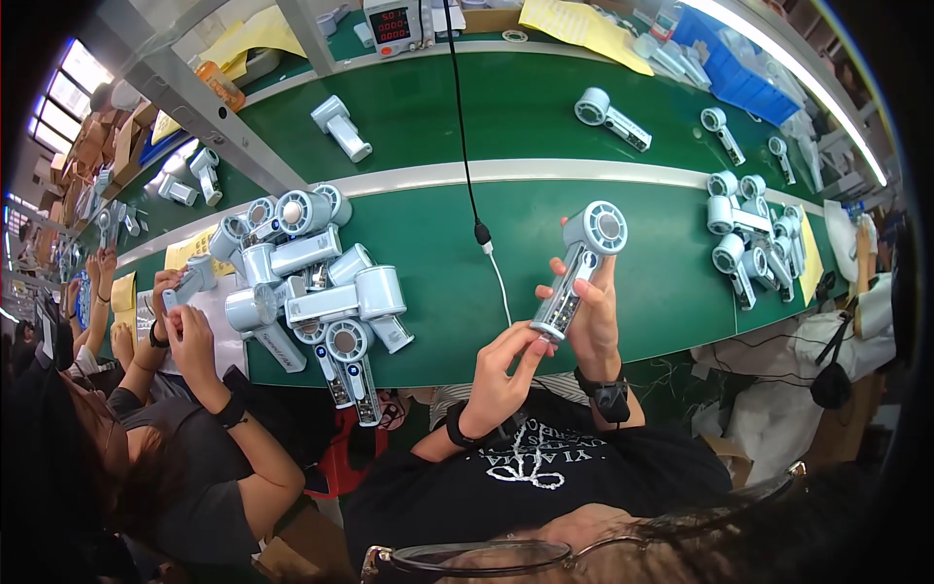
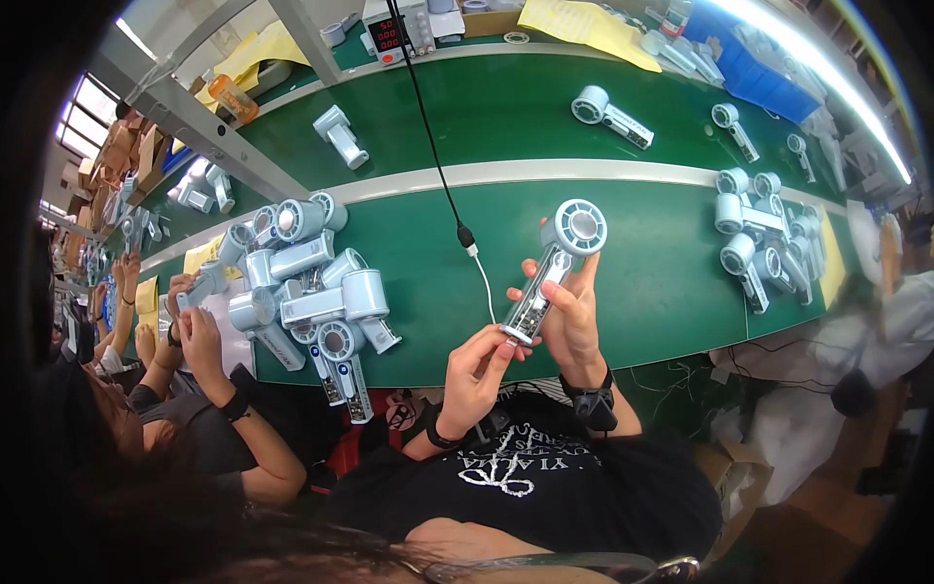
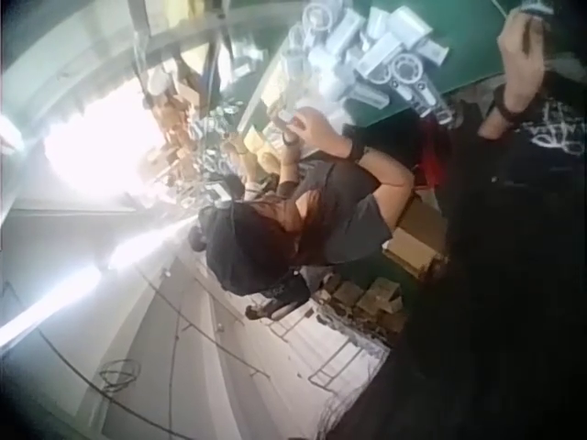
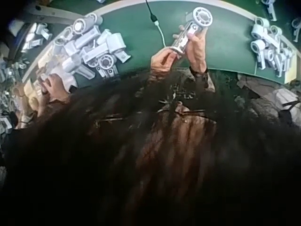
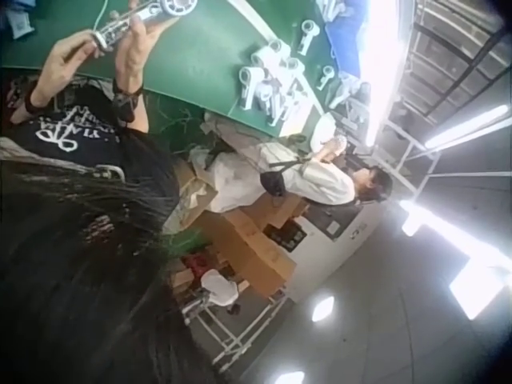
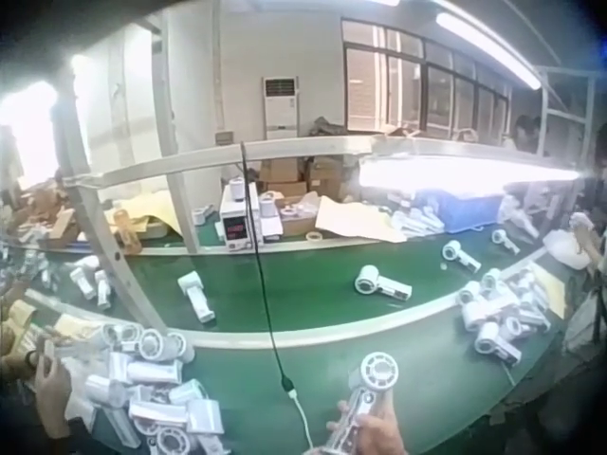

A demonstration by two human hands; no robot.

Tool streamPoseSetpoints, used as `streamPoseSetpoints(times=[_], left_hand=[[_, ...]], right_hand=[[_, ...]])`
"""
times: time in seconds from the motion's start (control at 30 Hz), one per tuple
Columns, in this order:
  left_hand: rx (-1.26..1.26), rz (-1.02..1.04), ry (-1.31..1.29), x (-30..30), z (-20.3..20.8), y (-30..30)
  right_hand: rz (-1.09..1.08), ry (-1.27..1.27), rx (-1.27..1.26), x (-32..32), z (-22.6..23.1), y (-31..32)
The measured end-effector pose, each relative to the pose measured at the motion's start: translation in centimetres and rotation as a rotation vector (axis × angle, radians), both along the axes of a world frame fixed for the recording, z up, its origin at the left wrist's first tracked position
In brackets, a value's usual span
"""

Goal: Testing and inspecting handheld fans on an assembly line.

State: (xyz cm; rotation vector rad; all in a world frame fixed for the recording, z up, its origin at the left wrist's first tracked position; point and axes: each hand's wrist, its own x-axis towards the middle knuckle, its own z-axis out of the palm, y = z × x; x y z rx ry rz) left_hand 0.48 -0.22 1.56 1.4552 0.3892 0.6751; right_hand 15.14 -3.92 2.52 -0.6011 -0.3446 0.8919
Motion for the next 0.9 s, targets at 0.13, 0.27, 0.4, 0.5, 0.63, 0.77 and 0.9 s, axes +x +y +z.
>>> streamPoseSetpoints(times=[0.13,0.27,0.4,0.5,0.63,0.77,0.9], left_hand=[[-0.061,0.011,0.011,0.0,-0.1,-0.1],[-0.093,0.028,0.041,0.0,-0.5,0.0],[-0.074,0.065,0.055,-0.2,-0.6,0.1],[-0.042,0.07,0.073,-0.4,-0.4,0.0],[0.077,0.095,0.175,-0.4,0.3,0.2],[0.08,0.101,0.215,-0.2,0.1,0.6],[0.004,0.095,0.104,-0.3,-1.6,0.6]], right_hand=[[-0.086,-0.113,-0.07,-0.5,0.5,0.2],[-0.166,-0.197,-0.017,-0.8,0.7,0.4],[-0.179,-0.334,-0.031,-0.8,1.0,0.3],[-0.204,-0.329,-0.02,-1.3,0.8,0.7],[-0.195,-0.286,-0.009,-1.0,-0.3,0.8],[-0.217,-0.311,-0.003,-1.4,-0.5,1.0],[-0.211,-0.367,-0.003,-1.3,-0.8,1.0]])
